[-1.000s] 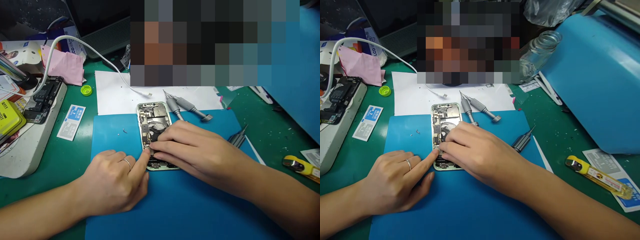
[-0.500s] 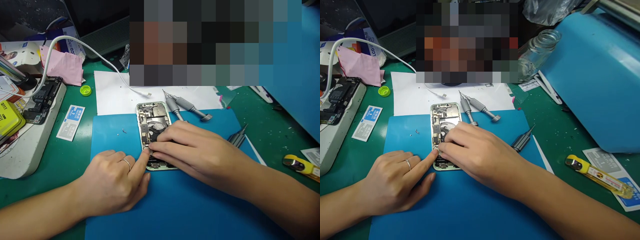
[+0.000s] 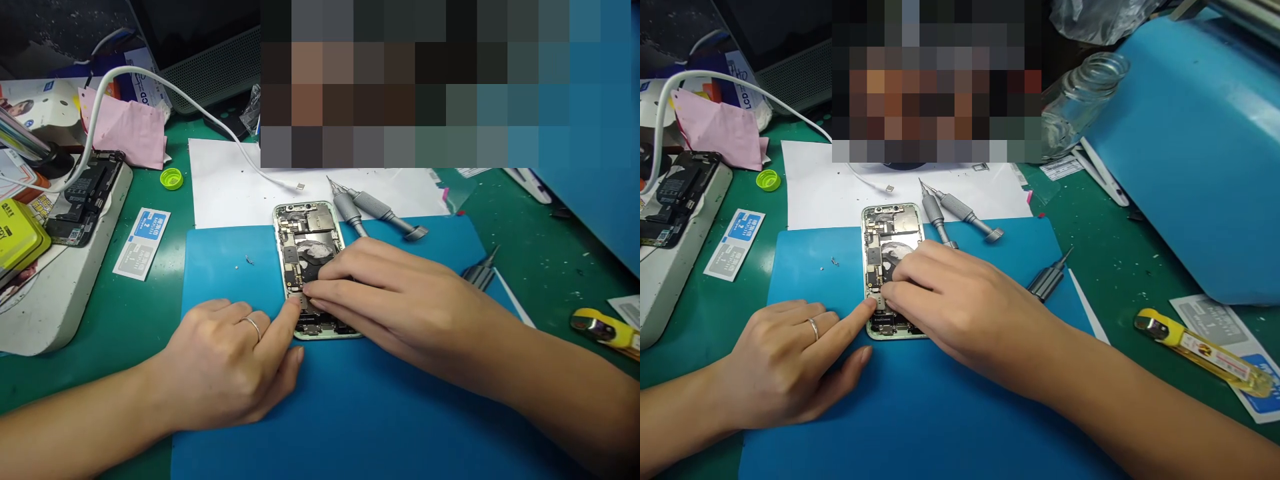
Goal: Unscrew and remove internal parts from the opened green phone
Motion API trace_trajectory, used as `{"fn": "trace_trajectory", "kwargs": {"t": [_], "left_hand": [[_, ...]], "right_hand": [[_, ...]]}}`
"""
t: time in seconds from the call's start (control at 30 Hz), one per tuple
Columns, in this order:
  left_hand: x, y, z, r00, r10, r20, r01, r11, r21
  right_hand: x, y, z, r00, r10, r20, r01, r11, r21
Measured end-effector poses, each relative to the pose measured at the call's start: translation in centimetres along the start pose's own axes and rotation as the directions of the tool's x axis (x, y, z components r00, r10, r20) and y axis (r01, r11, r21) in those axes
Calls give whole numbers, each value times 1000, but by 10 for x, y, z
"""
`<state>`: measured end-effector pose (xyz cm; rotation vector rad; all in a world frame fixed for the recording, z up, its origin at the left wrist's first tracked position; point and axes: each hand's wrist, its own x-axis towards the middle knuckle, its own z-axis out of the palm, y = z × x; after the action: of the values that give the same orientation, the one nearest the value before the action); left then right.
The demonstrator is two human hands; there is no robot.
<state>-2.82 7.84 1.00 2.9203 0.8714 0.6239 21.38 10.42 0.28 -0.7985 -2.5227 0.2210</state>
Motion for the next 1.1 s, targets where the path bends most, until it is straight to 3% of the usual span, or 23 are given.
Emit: {"fn": "trace_trajectory", "kwargs": {"t": [0.53, 0.7, 0.8, 0.9, 0.97, 1.1], "left_hand": [[1, 0, 0, 999, 2, 33, -2, 1000, 7], [2, -2, 0, 1000, 10, 25, -11, 999, 38], [1, -3, 1, 1000, 20, 22, -21, 998, 56], [-1, -3, 2, 999, 37, 24, -38, 997, 67], [-1, -4, 1, 999, 50, 14, -51, 996, 80], [1, -7, 0, 996, 84, -12, -81, 989, 125]], "right_hand": [[3, -2, 1, 1000, 10, -22, -11, 1000, -23], [2, -4, -29, 992, 15, -123, -30, 992, -119], [-18, 3, -60, 990, 138, -40, -143, 965, -218], [-48, 16, -79, 959, 248, 136, -185, 913, -362], [-66, 24, -82, 961, 189, 202, -85, 897, -435], [-84, 28, -72, 943, 216, 252, -70, 872, -485]]}}
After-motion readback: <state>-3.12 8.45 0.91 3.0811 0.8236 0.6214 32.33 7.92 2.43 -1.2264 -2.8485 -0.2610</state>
